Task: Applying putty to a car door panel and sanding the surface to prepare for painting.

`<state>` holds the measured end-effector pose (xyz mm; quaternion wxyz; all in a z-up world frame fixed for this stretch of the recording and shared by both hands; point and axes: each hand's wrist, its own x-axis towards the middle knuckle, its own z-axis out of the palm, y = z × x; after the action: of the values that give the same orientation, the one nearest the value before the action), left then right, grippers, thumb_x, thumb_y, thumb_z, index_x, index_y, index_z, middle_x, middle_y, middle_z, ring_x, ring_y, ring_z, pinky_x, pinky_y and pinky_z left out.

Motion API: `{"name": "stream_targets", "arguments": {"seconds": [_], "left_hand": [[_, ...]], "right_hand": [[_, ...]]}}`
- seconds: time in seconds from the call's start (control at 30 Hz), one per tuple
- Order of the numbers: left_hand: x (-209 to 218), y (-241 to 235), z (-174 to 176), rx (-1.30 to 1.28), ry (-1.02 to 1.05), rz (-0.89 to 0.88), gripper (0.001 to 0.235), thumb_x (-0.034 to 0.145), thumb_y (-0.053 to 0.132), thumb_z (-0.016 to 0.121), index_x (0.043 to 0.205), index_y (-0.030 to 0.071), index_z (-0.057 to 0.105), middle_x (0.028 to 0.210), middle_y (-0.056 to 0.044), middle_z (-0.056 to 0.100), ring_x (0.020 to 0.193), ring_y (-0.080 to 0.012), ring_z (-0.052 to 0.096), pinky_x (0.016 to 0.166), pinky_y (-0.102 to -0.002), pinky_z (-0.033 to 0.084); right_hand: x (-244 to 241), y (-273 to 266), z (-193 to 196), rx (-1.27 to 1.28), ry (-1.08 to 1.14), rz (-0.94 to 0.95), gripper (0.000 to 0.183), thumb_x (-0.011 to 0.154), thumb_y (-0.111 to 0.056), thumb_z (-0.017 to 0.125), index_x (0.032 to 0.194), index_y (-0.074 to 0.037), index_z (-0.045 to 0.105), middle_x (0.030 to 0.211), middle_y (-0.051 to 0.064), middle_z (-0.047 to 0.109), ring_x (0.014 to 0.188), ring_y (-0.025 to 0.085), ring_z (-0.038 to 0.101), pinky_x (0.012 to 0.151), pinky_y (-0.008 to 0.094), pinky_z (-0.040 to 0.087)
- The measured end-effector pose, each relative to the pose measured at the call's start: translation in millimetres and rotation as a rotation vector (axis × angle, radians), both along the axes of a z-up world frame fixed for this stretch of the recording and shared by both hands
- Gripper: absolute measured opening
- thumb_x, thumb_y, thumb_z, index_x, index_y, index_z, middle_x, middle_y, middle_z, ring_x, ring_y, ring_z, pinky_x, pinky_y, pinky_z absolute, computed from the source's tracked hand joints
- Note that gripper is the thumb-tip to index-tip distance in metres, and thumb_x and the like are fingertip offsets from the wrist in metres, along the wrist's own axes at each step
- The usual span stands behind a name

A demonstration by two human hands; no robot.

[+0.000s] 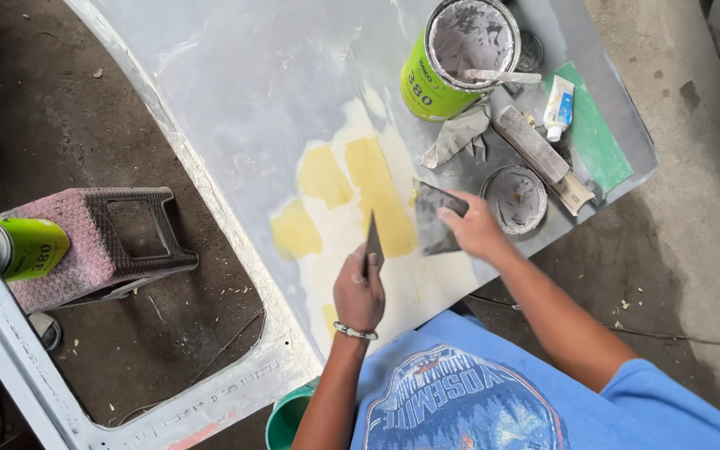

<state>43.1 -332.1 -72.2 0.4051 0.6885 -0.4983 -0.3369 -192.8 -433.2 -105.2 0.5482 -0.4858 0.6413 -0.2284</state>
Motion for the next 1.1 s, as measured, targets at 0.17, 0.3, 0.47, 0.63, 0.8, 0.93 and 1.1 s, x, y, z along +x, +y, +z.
{"name": "stream_targets", "arguments": {"seconds": [0.17, 0.3, 0.47, 0.63, 0.8, 0.93, 1.1], "left_hand": [[13, 3, -9, 0.039, 0.093, 0.078, 0.026, 0.103, 0.015, 0.056, 0.123, 0.000, 0.066, 0.101, -0.019, 0.073, 0.086, -0.0322, 0.073, 0.075, -0.039, 0.057], [18, 6, -7, 0.104, 0.173, 0.116, 0.029, 0.104, 0.018, 0.055, 0.124, 0.000, 0.066, 0.099, -0.019, 0.074, 0.084, -0.0302, 0.073, 0.076, -0.037, 0.057], [23, 7, -9, 0.096, 0.185, 0.126, 0.029, 0.105, 0.018, 0.054, 0.124, 0.000, 0.066, 0.100, -0.019, 0.074, 0.086, -0.0315, 0.072, 0.078, -0.038, 0.056], [27, 7, -15, 0.062, 0.198, 0.127, 0.028, 0.106, 0.017, 0.053, 0.124, -0.001, 0.065, 0.101, -0.020, 0.073, 0.089, -0.0325, 0.071, 0.080, -0.039, 0.055], [33, 1, -20, 0.097, 0.274, 0.119, 0.028, 0.105, 0.017, 0.052, 0.123, 0.000, 0.065, 0.096, -0.019, 0.073, 0.084, -0.0314, 0.071, 0.078, -0.039, 0.055], [36, -6, -15, 0.145, 0.296, 0.109, 0.029, 0.105, 0.018, 0.052, 0.122, 0.000, 0.065, 0.092, -0.018, 0.072, 0.080, -0.0310, 0.069, 0.076, -0.039, 0.055], [48, -8, -19, 0.079, 0.270, 0.127, 0.029, 0.105, 0.018, 0.052, 0.122, -0.001, 0.066, 0.096, -0.018, 0.073, 0.085, -0.0306, 0.070, 0.079, -0.039, 0.055]], "right_hand": [[10, -14, -7, -0.087, 0.594, 0.249, 0.041, 0.092, -0.020, 0.061, 0.131, -0.007, 0.068, 0.110, 0.020, 0.073, 0.102, 0.035, 0.070, 0.090, 0.044, 0.054], [27, -12, -23, -0.049, 0.789, 0.316, 0.045, 0.091, -0.023, 0.056, 0.133, -0.012, 0.066, 0.125, 0.018, 0.067, 0.112, 0.040, 0.065, 0.096, 0.051, 0.051], [38, -10, -45, -0.052, 0.800, 0.301, 0.045, 0.091, -0.017, 0.053, 0.135, -0.010, 0.063, 0.137, 0.015, 0.063, 0.119, 0.038, 0.062, 0.099, 0.050, 0.049], [53, 2, -54, -0.036, 0.843, 0.271, 0.046, 0.093, -0.014, 0.050, 0.137, -0.010, 0.062, 0.131, 0.016, 0.064, 0.117, 0.039, 0.061, 0.099, 0.051, 0.049], [69, 9, -58, -0.067, 0.895, 0.291, 0.046, 0.093, -0.016, 0.053, 0.138, -0.010, 0.060, 0.129, 0.015, 0.062, 0.120, 0.036, 0.058, 0.099, 0.050, 0.048], [70, 16, -58, -0.110, 0.891, 0.382, 0.049, 0.093, -0.016, 0.054, 0.141, -0.010, 0.058, 0.127, 0.016, 0.061, 0.124, 0.035, 0.056, 0.101, 0.049, 0.047], [39, -1, -66, -0.107, 0.781, 0.264, 0.047, 0.092, -0.013, 0.053, 0.139, -0.009, 0.060, 0.136, 0.013, 0.060, 0.124, 0.034, 0.056, 0.103, 0.048, 0.046]]}}
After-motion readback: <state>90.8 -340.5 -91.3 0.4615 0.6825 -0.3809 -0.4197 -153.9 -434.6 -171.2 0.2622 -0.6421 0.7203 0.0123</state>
